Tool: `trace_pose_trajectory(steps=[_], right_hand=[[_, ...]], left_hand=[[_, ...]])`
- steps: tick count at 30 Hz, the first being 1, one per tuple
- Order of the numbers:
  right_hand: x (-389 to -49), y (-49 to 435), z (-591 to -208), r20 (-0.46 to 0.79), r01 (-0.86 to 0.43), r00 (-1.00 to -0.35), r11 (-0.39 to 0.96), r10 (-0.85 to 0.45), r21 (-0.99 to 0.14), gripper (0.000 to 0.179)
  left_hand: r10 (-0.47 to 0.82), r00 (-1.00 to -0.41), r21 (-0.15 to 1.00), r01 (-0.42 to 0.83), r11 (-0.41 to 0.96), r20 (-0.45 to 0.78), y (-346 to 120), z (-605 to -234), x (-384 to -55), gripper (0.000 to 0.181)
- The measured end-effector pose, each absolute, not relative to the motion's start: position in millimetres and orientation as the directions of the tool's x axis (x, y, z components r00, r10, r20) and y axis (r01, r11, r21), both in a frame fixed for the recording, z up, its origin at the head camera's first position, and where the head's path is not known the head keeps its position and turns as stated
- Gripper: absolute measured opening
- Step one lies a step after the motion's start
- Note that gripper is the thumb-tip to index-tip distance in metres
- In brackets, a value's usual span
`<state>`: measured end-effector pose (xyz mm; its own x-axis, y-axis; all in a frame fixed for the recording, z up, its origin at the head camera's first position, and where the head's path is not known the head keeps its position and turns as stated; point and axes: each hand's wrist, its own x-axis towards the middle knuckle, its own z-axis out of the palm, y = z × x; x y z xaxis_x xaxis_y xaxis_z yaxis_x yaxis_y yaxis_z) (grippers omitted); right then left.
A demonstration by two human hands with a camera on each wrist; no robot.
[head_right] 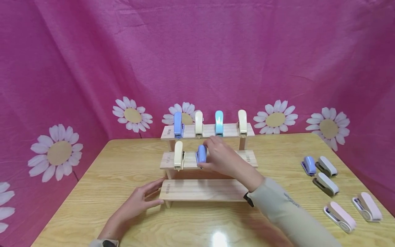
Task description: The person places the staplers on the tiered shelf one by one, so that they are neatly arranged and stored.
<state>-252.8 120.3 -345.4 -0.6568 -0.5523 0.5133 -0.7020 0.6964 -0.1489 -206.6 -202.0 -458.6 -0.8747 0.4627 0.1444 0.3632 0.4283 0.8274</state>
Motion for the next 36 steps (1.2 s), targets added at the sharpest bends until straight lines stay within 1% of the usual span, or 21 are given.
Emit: trace_pose_trajectory(steps=[6, 11, 14, 18, 19, 21, 25, 32, 34, 36], right_hand=[[-256.8, 116.2, -347.3, 0.457, -0.683, -0.702, 0.698, -0.546, -0.216, 0.057], [-258.6, 114.0, -349.3, 0.449, -0.690, -0.702, 0.686, -0.553, -0.233, 0.057], [-258.3, 113.6, -348.7, 0.441, -0.685, -0.707, 0.692, -0.553, -0.229, 0.063], [-253.2, 117.5, -344.7, 0.419, -0.648, -0.748, 0.703, -0.514, -0.293, 0.070], [-251.4, 119.8, -343.2, 0.428, -0.647, -0.749, 0.698, -0.506, -0.307, 0.070], [-247.7, 126.4, -340.1, 0.467, -0.662, -0.732, 0.680, -0.496, -0.315, 0.069], [-238.9, 147.0, -335.3, 0.574, -0.719, -0.645, 0.656, -0.505, -0.231, 0.066], [-221.3, 198.1, -337.7, 0.645, -0.738, -0.576, 0.659, -0.503, -0.145, 0.064], [-216.6, 216.6, -340.1, 0.675, -0.746, -0.541, 0.658, -0.502, -0.108, 0.065], [-210.1, 236.2, -342.7, 0.682, -0.739, -0.535, 0.667, -0.498, -0.093, 0.065]], left_hand=[[0.457, -0.882, 0.842, 0.332, 0.425, 0.117, -201.6, -458.0, -206.5, 0.077], [0.462, -0.879, 0.847, 0.330, 0.417, 0.115, -201.3, -458.9, -206.6, 0.077], [0.458, -0.881, 0.839, 0.337, 0.427, 0.120, -201.4, -458.9, -206.3, 0.078], [0.451, -0.884, 0.828, 0.340, 0.447, 0.120, -201.7, -458.5, -206.2, 0.079], [0.450, -0.885, 0.826, 0.341, 0.450, 0.120, -201.7, -458.3, -206.3, 0.079], [0.448, -0.887, 0.823, 0.337, 0.456, 0.115, -201.9, -457.7, -206.5, 0.079], [0.447, -0.887, 0.825, 0.334, 0.456, 0.112, -201.1, -455.9, -206.9, 0.078], [0.448, -0.886, 0.820, 0.342, 0.458, 0.120, -201.4, -457.2, -206.3, 0.078], [0.446, -0.886, 0.817, 0.346, 0.461, 0.124, -201.5, -457.4, -205.9, 0.078], [0.442, -0.888, 0.818, 0.345, 0.461, 0.126, -201.2, -456.5, -205.2, 0.078]])
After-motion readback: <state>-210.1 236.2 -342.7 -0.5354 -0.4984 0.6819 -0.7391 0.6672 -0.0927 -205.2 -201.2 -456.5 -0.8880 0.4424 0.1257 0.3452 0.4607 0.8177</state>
